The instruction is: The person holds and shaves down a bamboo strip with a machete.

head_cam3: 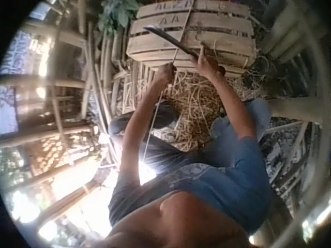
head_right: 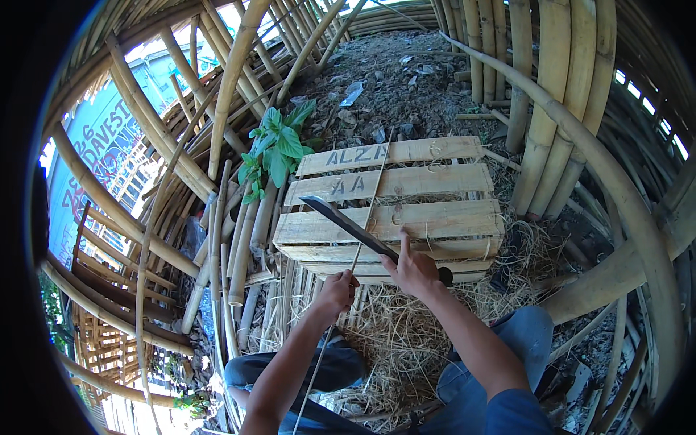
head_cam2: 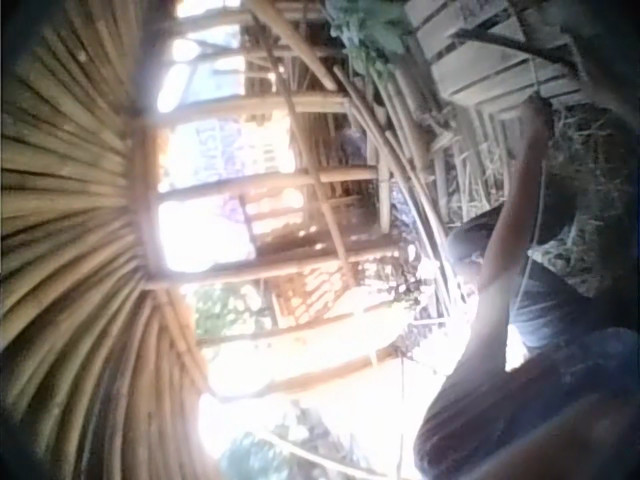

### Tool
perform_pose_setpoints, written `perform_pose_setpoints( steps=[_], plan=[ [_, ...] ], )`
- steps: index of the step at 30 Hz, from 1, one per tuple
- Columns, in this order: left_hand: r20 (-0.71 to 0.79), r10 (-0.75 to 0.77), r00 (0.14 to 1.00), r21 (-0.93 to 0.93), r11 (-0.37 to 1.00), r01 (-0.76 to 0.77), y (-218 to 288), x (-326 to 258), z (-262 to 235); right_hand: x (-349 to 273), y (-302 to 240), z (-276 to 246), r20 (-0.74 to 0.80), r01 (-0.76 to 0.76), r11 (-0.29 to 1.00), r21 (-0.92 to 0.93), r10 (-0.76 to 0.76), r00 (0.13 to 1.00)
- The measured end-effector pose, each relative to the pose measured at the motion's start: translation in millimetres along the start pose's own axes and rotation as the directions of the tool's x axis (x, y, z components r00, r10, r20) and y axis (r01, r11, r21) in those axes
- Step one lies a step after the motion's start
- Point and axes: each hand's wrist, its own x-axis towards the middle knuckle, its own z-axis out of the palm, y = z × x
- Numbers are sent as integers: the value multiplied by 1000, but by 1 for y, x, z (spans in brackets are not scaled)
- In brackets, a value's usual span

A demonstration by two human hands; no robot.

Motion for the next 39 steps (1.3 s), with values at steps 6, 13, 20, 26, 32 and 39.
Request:
perform_pose_setpoints(
  steps=[6,13,20,26,32,39],
  plan=[
    [-119,375,919,410,862,-299,-17,-5,3,-1,-2,3,34,0,996,-90,3,999],
    [-102,329,939,479,843,-243,-21,-21,11,-3,-8,3,34,-24,992,-124,29,999],
    [-90,370,925,402,863,-306,-70,-74,9,2,-5,5,11,-42,997,-66,43,999],
    [-123,217,968,308,936,-170,-69,-93,2,3,-4,2,-5,-48,996,-78,47,999],
    [-119,347,930,417,868,-271,-35,-29,2,1,-3,6,-11,-26,1000,-5,26,1000],
    [-146,423,894,560,781,-278,-25,-20,16,-1,-4,5,-7,-24,998,-53,23,1000]
  ],
)
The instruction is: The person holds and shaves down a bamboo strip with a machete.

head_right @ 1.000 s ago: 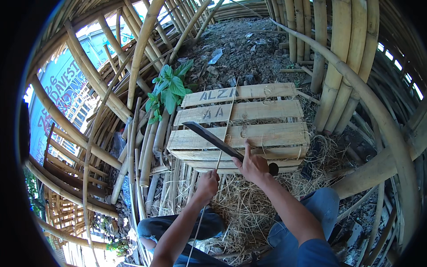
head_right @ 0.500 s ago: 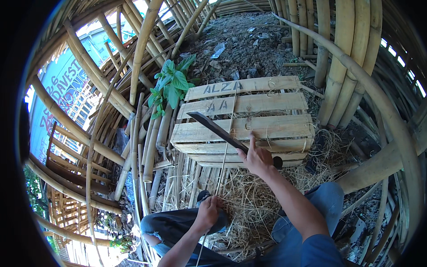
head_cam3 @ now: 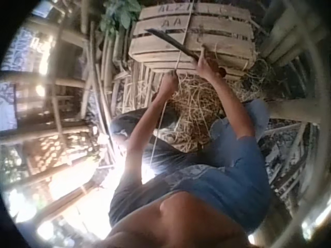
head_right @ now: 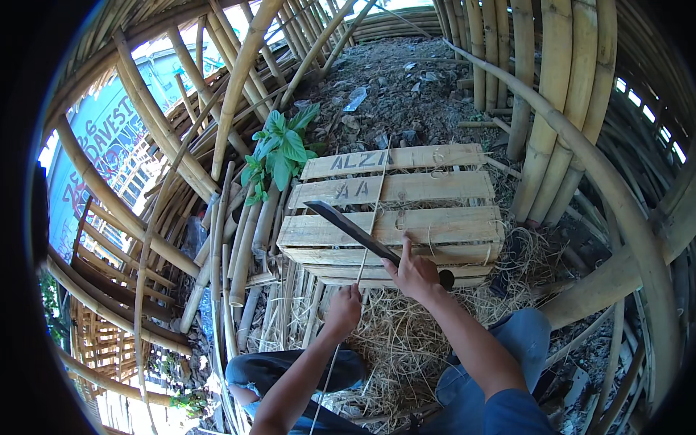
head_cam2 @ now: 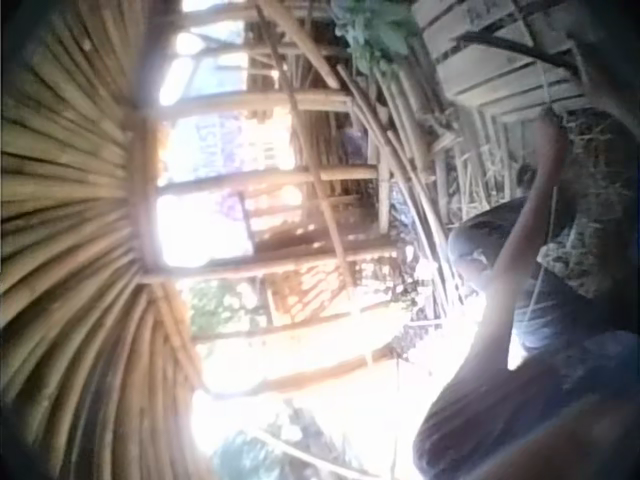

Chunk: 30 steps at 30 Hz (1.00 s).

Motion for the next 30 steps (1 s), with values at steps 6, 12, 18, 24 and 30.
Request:
perform_pose_setpoints(
  steps=[6,12,18,24,30],
  plan=[
    [-24,29,999,13,999,-29,2,-9,2,1,-3,-3,35,-23,999,-42,25,999],
    [1,36,999,-36,999,-36,-7,-49,-1,4,0,3,-10,-15,1000,15,15,1000],
    [4,-34,999,-75,997,34,-7,-52,-10,3,-2,-3,8,-16,1000,21,16,1000],
    [-33,80,996,-2,997,-81,-5,-18,-1,3,0,2,-15,1,1000,24,0,1000],
    [-47,120,992,27,993,-119,-8,-24,2,2,-3,-9,104,-47,999,-14,49,993]
  ],
)
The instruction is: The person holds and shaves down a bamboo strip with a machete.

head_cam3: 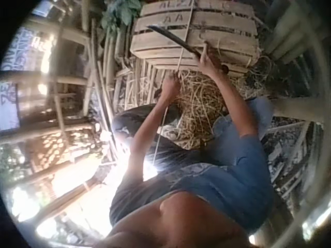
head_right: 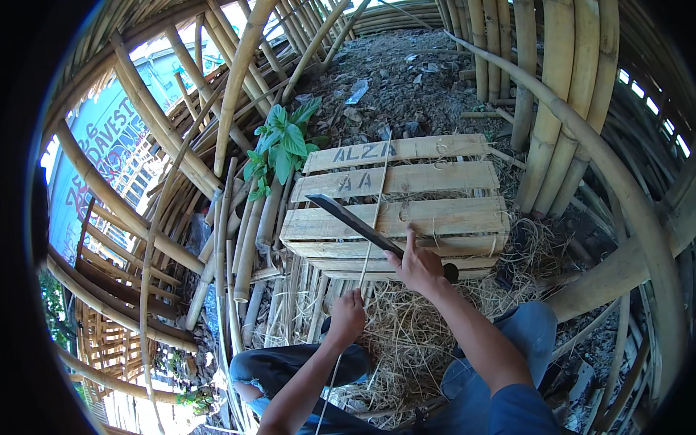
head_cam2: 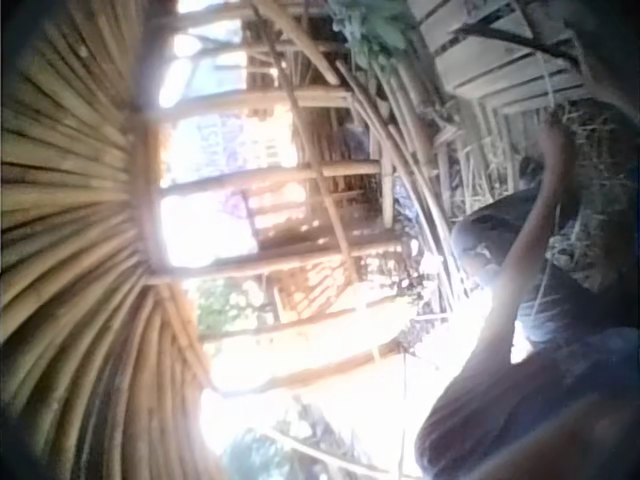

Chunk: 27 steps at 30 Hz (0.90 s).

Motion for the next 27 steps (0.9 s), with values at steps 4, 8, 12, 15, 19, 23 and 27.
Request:
perform_pose_setpoints(
  steps=[4,8,12,15,19,23,27],
  plan=[
    [-28,-42,999,6,999,42,5,-16,0,1,-1,7,-49,28,999,-15,-29,998],
    [-60,143,988,37,989,-140,7,-34,-2,1,0,3,-61,16,1000,1,-16,998],
    [40,17,999,54,998,-19,13,-38,-10,0,2,7,-78,38,999,14,-37,996],
    [8,-29,1000,6,1000,29,12,-41,-8,-2,-1,4,-38,16,1000,-3,-16,999],
    [-27,17,999,-20,1000,-17,3,-46,-1,-2,0,6,-40,19,1000,2,-19,999],
    [-42,45,998,-11,999,-45,2,-51,1,-3,-3,4,-49,34,999,21,-33,998],
    [32,-119,992,-67,990,121,17,-62,-5,2,2,8,-58,-3,999,32,5,998]
  ],
)
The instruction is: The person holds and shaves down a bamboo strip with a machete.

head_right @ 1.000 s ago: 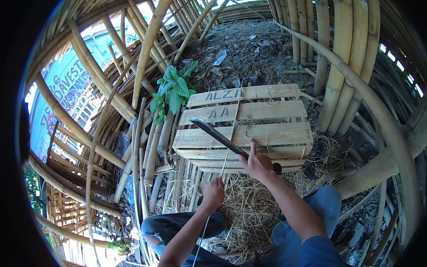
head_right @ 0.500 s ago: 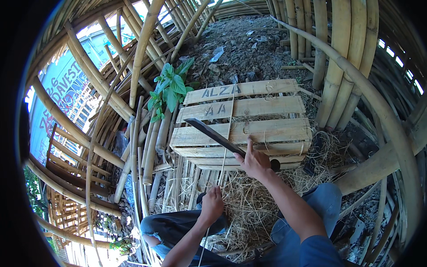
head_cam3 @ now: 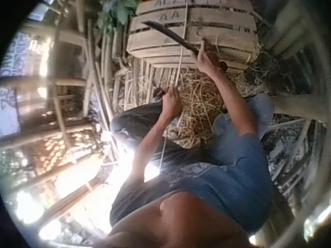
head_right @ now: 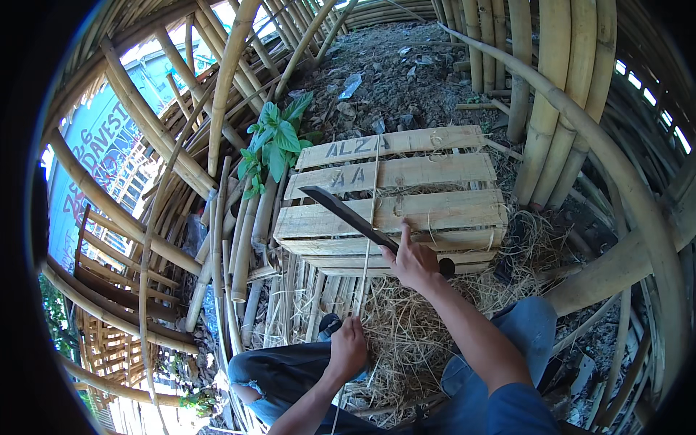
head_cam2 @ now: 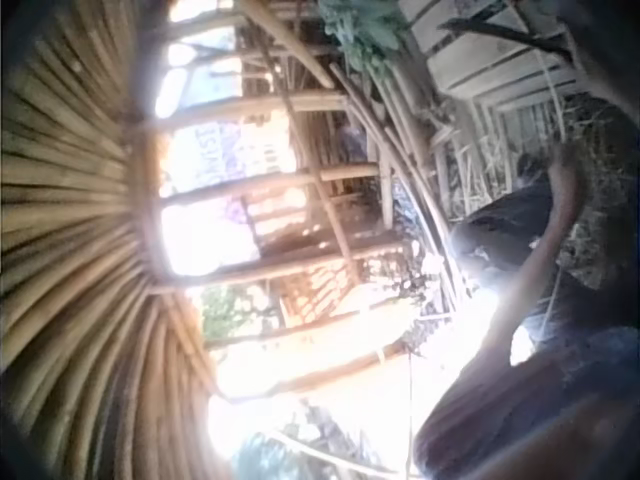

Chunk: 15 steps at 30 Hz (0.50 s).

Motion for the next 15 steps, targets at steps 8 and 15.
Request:
perform_pose_setpoints(
  steps=[8,15],
  plan=[
    [-34,79,996,-21,997,-80,-12,-15,-1,-1,-1,-1,14,14,1000,-4,-14,1000],
    [18,-16,1000,-53,998,17,-10,-42,-5,0,0,-2,-14,4,1000,6,-4,1000]
  ],
)
